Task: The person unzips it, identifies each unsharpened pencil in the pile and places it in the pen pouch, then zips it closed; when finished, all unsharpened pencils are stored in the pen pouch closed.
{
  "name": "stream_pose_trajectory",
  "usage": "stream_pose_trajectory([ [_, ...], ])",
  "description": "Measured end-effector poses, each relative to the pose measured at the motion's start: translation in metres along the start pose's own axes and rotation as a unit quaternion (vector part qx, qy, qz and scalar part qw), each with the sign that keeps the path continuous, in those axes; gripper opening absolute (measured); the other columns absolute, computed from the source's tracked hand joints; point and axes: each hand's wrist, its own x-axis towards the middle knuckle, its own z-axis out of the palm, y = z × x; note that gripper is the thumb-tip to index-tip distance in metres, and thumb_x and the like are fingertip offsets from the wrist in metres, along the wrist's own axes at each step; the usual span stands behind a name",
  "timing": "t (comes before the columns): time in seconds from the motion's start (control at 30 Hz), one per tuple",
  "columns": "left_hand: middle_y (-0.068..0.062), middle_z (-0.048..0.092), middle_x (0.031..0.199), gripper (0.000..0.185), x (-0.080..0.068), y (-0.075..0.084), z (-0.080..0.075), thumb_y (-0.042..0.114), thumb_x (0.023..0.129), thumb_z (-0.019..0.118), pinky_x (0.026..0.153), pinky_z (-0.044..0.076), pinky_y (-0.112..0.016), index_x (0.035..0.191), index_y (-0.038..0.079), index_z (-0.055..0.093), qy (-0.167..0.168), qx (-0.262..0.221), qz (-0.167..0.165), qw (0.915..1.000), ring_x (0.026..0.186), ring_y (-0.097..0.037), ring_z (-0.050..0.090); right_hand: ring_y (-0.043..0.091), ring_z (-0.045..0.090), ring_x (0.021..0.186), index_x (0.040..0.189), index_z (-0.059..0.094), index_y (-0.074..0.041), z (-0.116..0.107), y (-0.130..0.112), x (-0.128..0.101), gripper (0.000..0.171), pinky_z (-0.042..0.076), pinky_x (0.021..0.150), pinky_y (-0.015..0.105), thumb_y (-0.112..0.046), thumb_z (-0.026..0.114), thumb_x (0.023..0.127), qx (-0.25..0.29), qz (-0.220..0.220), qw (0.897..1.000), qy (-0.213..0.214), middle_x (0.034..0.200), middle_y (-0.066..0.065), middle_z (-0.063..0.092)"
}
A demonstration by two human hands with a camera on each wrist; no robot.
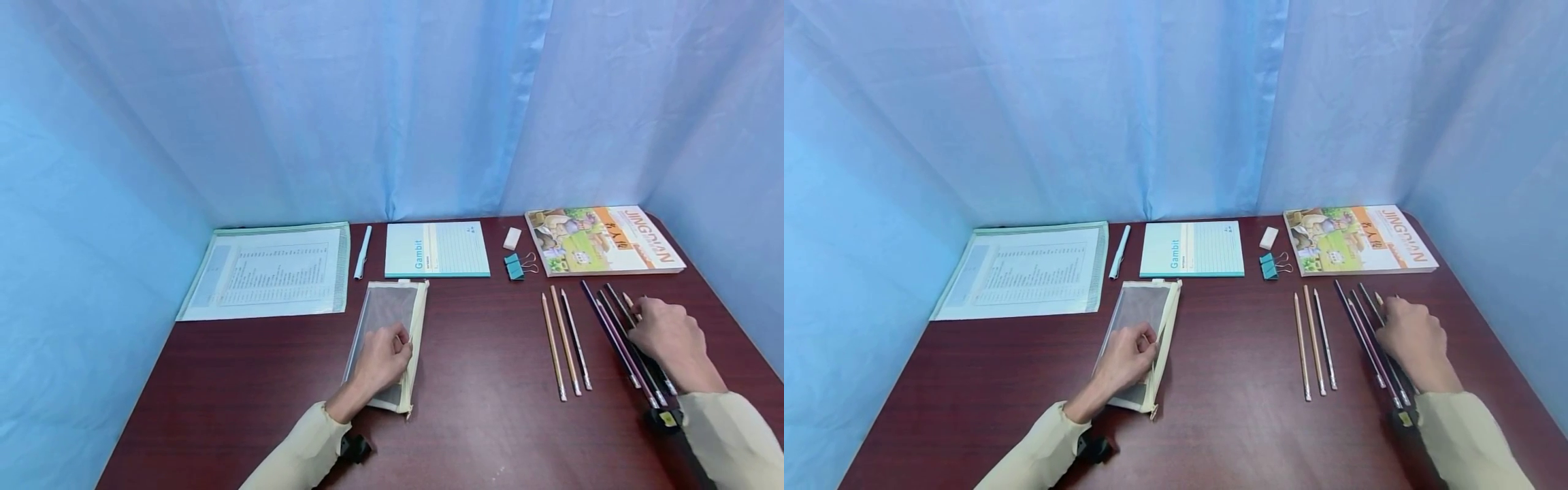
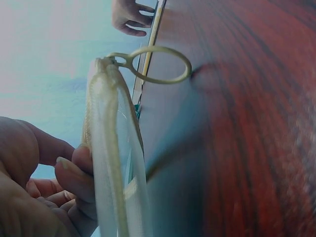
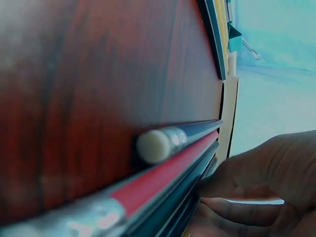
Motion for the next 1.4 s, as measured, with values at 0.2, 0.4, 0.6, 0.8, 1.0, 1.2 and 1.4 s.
stream_pose_trajectory([
  [0.2, -0.002, 0.056, 0.053, 0.012, 0.0, 0.001, 0.001, 0.001, 0.085, 0.061, 0.046, 0.034, -0.017, 0.074, 0.005, 0.062, -0.01, -0.001, -0.003, 0.9999, 0.046, -0.002, 0.04, 0.034, 0.054, 0.062, 0.1, 0.058, 0.011, -0.011, 0.0, 0.0, 0.04, 0.041, 0.05, 0.041, -0.015, 0.071, 0.072, -0.001, 0.001, 1.0, -0.006, 0.077, 0.025, 0.061],
  [0.4, -0.001, 0.056, 0.054, 0.011, 0.0, 0.0, 0.0, 0.0, 0.084, 0.06, 0.046, 0.034, -0.018, 0.074, 0.005, 0.062, -0.006, 0.0, -0.003, 1.0, 0.046, -0.002, 0.041, 0.031, 0.054, 0.065, 0.107, 0.059, 0.014, -0.027, -0.007, -0.005, 0.047, 0.037, 0.052, 0.035, -0.018, 0.072, 0.075, 0.016, -0.014, 1.0, 0.005, 0.074, 0.018, 0.062],
  [0.6, 0.003, 0.051, 0.054, 0.011, 0.0, -0.001, 0.0, 0.0, 0.083, 0.061, 0.047, 0.034, -0.018, 0.073, 0.006, 0.062, 0.001, 0.004, -0.002, 1.0, 0.048, -0.003, 0.041, 0.013, 0.063, 0.063, 0.12, 0.057, 0.015, -0.026, -0.036, -0.013, 0.048, 0.049, 0.053, 0.03, -0.014, 0.067, 0.084, 0.121, -0.062, 0.99, -0.042, 0.083, 0.014, 0.07],
  [0.8, 0.005, 0.049, 0.053, 0.012, 0.0, -0.002, 0.0, 0.001, 0.083, 0.061, 0.046, 0.034, -0.018, 0.073, 0.006, 0.061, 0.005, 0.003, 0.001, 1.0, 0.047, -0.002, 0.041, 0.005, 0.067, 0.074, 0.136, 0.04, 0.021, 0.006, -0.081, -0.023, 0.051, 0.061, 0.065, 0.034, 0.0, 0.056, 0.093, 0.343, -0.094, 0.918, -0.177, 0.093, 0.012, 0.069],
  [1.0, 0.002, 0.052, 0.053, 0.012, 0.001, -0.002, 0.001, 0.001, 0.084, 0.061, 0.046, 0.033, -0.017, 0.073, 0.006, 0.061, 0.005, -0.001, 0.005, 1.0, 0.046, -0.001, 0.04, 0.01, 0.069, 0.083, 0.14, 0.027, 0.024, 0.043, -0.129, -0.029, 0.057, 0.062, 0.069, 0.038, 0.001, 0.053, 0.095, 0.493, -0.102, 0.809, -0.303, 0.094, -0.001, 0.07],
  [1.2, 0.002, 0.052, 0.053, 0.011, 0.002, -0.001, 0.0, 0.001, 0.083, 0.06, 0.046, 0.034, -0.017, 0.073, 0.005, 0.062, 0.005, -0.005, 0.005, 1.0, 0.047, -0.001, 0.04, 0.012, 0.068, 0.079, 0.139, 0.033, 0.023, 0.068, -0.178, -0.033, 0.057, 0.062, 0.066, 0.034, 0.0, 0.058, 0.093, 0.531, -0.103, 0.762, -0.356, 0.093, 0.001, 0.071],
  [1.4, 0.0, 0.054, 0.053, 0.011, 0.001, 0.0, -0.002, 0.001, 0.084, 0.06, 0.046, 0.033, -0.017, 0.073, 0.006, 0.062, 0.002, -0.005, 0.002, 1.0, 0.046, -0.001, 0.04, 0.009, 0.066, 0.075, 0.139, 0.038, 0.02, 0.086, -0.216, -0.033, 0.056, 0.06, 0.062, 0.03, 0.0, 0.059, 0.091, 0.537, -0.09, 0.758, -0.359, 0.089, -0.001, 0.07],
])
